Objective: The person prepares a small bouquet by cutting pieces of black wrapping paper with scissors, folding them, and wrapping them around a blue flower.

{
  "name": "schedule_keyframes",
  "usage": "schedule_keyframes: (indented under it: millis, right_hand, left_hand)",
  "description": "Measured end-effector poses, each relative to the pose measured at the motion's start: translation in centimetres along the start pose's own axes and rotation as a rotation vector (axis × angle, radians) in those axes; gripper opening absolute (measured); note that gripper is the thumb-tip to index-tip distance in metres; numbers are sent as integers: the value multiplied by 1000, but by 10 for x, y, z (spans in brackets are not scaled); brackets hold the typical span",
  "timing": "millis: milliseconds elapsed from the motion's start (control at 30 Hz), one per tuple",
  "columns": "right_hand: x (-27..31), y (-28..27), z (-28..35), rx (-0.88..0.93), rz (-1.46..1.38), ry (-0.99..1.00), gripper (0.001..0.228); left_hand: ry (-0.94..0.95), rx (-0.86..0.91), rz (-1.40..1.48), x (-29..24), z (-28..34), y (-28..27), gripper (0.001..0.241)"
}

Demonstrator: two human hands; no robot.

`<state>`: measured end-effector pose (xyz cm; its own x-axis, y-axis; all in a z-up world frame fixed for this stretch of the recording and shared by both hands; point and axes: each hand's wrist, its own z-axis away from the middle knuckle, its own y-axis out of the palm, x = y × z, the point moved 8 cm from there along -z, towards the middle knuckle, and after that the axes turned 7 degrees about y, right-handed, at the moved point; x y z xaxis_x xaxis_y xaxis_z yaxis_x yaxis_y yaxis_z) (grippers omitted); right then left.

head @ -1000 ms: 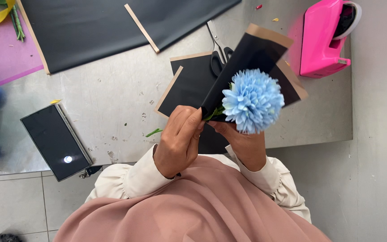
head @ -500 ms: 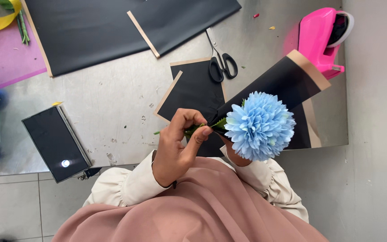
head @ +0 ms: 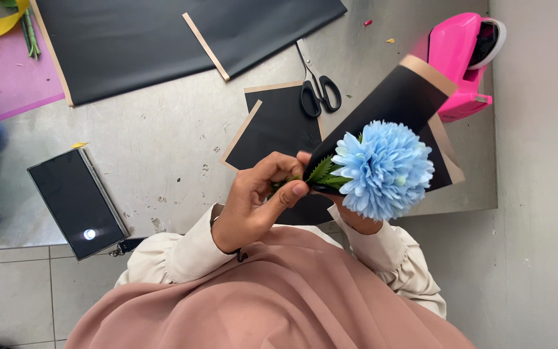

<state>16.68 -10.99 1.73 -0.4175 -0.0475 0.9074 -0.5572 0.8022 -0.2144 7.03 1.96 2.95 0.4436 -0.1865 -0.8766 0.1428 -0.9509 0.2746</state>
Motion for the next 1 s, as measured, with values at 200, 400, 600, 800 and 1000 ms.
schedule_keyframes:
  millis: [200,400,600,800,1000]
  right_hand:
    - [-5,2,3,8,38,-22,29]
    - [-13,7,8,30,67,-40,29]
    - [-22,6,28,-176,-220,181,8]
    - [-1,5,28,-214,-182,210,6]
    - [20,-5,13,-105,-140,76,12]
  left_hand:
    - [-151,-17,182,9,2,-1,13]
    - [31,-21,-250,-18,-5,-7,12]
    - [419,42,-838,-29,2,14,23]
    - [189,-4,-486,-16,-1,-1,19]
    - [-17,42,66,1,-2,4,24]
